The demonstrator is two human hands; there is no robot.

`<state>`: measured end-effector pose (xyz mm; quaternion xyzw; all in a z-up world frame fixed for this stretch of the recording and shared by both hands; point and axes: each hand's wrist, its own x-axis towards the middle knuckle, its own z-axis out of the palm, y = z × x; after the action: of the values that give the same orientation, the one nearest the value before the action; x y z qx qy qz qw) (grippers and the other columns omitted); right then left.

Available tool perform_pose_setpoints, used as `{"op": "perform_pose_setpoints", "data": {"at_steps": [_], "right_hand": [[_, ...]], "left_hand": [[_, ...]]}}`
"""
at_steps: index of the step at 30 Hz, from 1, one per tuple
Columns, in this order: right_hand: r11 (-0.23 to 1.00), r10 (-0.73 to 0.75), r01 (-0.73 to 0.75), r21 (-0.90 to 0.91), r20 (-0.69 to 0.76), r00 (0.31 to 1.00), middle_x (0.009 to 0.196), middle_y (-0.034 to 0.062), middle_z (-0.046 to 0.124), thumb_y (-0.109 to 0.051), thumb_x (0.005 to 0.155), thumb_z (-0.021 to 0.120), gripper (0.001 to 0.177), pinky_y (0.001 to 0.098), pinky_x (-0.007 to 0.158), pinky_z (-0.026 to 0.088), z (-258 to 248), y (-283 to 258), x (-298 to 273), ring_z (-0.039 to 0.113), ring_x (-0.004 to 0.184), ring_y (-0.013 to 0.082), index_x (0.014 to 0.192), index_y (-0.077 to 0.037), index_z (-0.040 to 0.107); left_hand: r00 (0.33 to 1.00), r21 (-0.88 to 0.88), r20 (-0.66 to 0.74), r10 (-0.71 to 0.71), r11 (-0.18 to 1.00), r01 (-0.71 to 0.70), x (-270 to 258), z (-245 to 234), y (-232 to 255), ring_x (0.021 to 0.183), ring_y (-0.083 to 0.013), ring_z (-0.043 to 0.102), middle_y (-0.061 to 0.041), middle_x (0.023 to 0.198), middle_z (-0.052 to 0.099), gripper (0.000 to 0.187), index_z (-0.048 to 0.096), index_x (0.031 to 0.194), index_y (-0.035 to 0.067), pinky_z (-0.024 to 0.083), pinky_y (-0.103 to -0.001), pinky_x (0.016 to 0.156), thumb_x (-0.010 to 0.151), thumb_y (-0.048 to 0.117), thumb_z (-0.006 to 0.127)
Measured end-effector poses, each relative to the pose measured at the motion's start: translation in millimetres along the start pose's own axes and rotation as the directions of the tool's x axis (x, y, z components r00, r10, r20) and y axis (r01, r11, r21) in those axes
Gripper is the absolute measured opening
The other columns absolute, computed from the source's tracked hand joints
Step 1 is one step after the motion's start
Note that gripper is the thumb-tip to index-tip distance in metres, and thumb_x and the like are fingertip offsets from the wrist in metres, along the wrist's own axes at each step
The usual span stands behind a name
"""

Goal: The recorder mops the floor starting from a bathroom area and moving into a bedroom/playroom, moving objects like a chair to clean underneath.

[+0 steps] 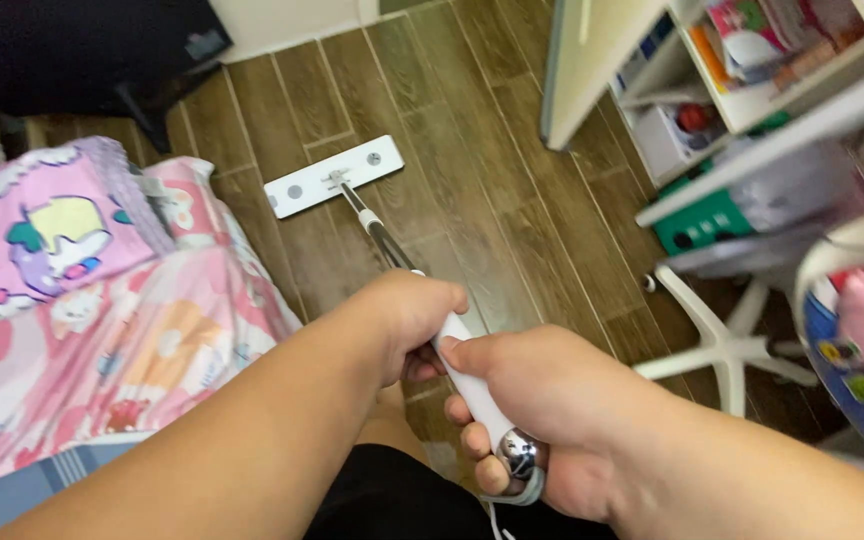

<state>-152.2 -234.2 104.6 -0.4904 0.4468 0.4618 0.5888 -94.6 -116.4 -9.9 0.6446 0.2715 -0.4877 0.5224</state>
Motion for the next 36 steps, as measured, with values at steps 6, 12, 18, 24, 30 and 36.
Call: {"op": "perform_pose_setpoints", "data": {"at_steps": [6,12,18,24,30,36], "right_hand": [[0.995,-0.091,0.087,0.048,0.101,0.991,0.062,0.0043,0.054,-0.026,0.099,0.057,0.025,0.0289,0.037,0.04,-97.9,69.3,-50.4,0.048,0.045,0.0143,0.096,-0.002,0.062],[0.996,0.01,-0.007,-0.094,0.037,0.999,0.058,0.0039,0.055,-0.033,0.098,0.057,0.03,0.0281,0.038,0.04,-161.2,108.8,-88.2,0.047,0.042,0.0148,0.09,-0.004,0.062],[0.982,-0.068,0.107,-0.156,0.238,0.969,0.06,0.0028,0.054,-0.028,0.1,0.061,0.028,0.0274,0.04,0.041,-192.3,121.6,-75.3,0.051,0.045,0.013,0.089,-0.003,0.065],[0.991,-0.08,0.095,-0.099,0.144,0.986,0.063,0.0037,0.056,-0.02,0.094,0.06,0.014,0.0301,0.038,0.043,-165.5,86.5,-60.3,0.05,0.045,0.0147,0.093,-0.006,0.062],[0.993,-0.066,0.069,-0.091,0.035,0.997,0.073,0.0021,0.052,-0.018,0.097,0.059,0.007,0.0312,0.042,0.042,-142.2,22.6,-26.6,0.049,0.053,0.0135,0.1,-0.012,0.059],[0.992,-0.109,0.11,0.063,-0.018,0.994,0.073,0.0014,0.053,-0.017,0.095,0.059,0.012,0.0307,0.041,0.04,-109.7,-72.2,1.5,0.048,0.052,0.0133,0.104,-0.012,0.065]], "left_hand": [[1.0,0.015,-0.013,0.022,1.0,-0.022,-36.2,118.7,-23.9,0.069,-0.0262,0.069,-0.014,0.084,0.072,0.021,0.069,0.098,0.003,0.059,-0.04,0.056,0.09,0.02,0.061],[0.999,-0.153,0.036,0.036,0.988,-0.03,-78.2,196.2,-39.5,0.076,-0.0339,0.074,-0.019,0.089,0.073,0.019,0.067,0.101,-0.001,0.064,-0.046,0.058,0.09,0.012,0.059],[1.0,-0.162,0.001,0.029,0.986,-0.029,-75.8,217.4,-40.9,0.068,-0.037,0.071,-0.023,0.086,0.071,0.018,0.067,0.096,-0.005,0.056,-0.047,0.051,0.087,0.01,0.061],[0.999,-0.135,-0.033,0.0,0.991,-0.005,-41.7,196.6,-16.8,0.069,-0.035,0.071,-0.022,0.088,0.072,0.019,0.068,0.097,-0.004,0.055,-0.046,0.052,0.085,0.009,0.063],[0.995,-0.062,-0.103,0.009,0.998,-0.016,8.4,160.6,29.2,0.072,-0.0367,0.072,-0.021,0.088,0.072,0.016,0.067,0.097,-0.001,0.057,-0.048,0.056,0.084,0.009,0.065],[0.991,0.052,-0.132,0.022,0.999,-0.015,50.6,103.7,123.0,0.069,-0.0349,0.073,-0.022,0.087,0.072,0.021,0.069,0.096,-0.005,0.057,-0.045,0.051,0.083,0.011,0.068]]}}
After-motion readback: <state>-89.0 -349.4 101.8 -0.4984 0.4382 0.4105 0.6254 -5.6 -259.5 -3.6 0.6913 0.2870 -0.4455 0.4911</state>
